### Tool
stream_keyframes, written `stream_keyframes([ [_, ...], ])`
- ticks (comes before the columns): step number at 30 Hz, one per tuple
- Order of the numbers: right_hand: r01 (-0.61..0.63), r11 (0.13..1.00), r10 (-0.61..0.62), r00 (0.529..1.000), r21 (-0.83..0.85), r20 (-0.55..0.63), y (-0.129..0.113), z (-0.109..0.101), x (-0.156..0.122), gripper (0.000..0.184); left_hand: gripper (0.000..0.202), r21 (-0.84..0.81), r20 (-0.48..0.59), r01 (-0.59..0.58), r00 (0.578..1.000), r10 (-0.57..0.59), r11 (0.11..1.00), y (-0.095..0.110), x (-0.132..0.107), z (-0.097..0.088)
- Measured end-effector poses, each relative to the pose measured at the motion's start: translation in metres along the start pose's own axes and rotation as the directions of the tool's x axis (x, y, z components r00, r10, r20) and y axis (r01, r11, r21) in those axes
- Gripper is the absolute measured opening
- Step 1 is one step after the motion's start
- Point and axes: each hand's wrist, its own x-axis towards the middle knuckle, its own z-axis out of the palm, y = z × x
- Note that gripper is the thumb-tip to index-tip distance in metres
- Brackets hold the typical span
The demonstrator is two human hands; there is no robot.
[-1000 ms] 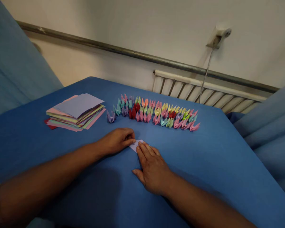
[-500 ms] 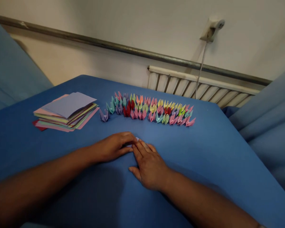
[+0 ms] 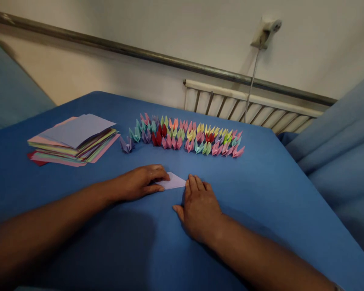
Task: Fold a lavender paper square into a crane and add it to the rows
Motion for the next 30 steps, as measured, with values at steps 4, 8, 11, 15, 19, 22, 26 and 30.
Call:
stream_keyframes([
  [4,-0.037,0.998,0.036,0.999,-0.047,-0.025,0.011,-0.005,0.004,0.059,0.025,0.008,-0.013,-0.018,1.000,0.018,1.000,0.000,0.000,0.000],
  [8,-0.049,0.999,0.051,0.988,0.014,-0.146,0.022,-0.003,0.016,0.043,0.023,0.027,-0.014,-0.009,1.000,0.009,1.000,0.001,-0.001,0.001],
  [11,0.120,0.990,-0.103,0.975,0.074,-0.199,0.018,0.005,0.020,0.045,0.022,0.032,-0.024,-0.016,1.000,0.017,0.999,0.001,-0.001,0.002],
  [15,0.171,0.980,-0.157,0.977,0.098,-0.142,0.006,0.012,0.013,0.059,0.022,0.027,-0.042,-0.038,0.998,0.039,0.999,-0.002,-0.001,0.005],
  [19,0.090,0.989,-0.067,0.979,0.114,-0.193,0.005,0.012,0.011,0.050,0.019,0.044,-0.068,-0.087,0.994,0.090,0.995,-0.005,-0.001,0.006],
  [22,0.171,0.967,-0.116,0.955,0.190,-0.273,0.012,0.013,0.018,0.037,0.016,0.076,-0.060,-0.136,0.988,0.141,0.988,-0.004,0.000,0.004],
  [26,0.261,0.906,-0.164,0.942,0.333,-0.291,0.017,0.017,0.030,0.022,0.016,0.113,-0.037,-0.120,0.991,0.125,0.986,0.002,0.001,0.001],
  [30,0.219,0.890,-0.101,0.950,0.401,-0.295,0.015,0.020,0.038,0.009,0.015,0.137,-0.060,-0.014,0.998,0.022,0.990,0.006,0.002,0.003],
])
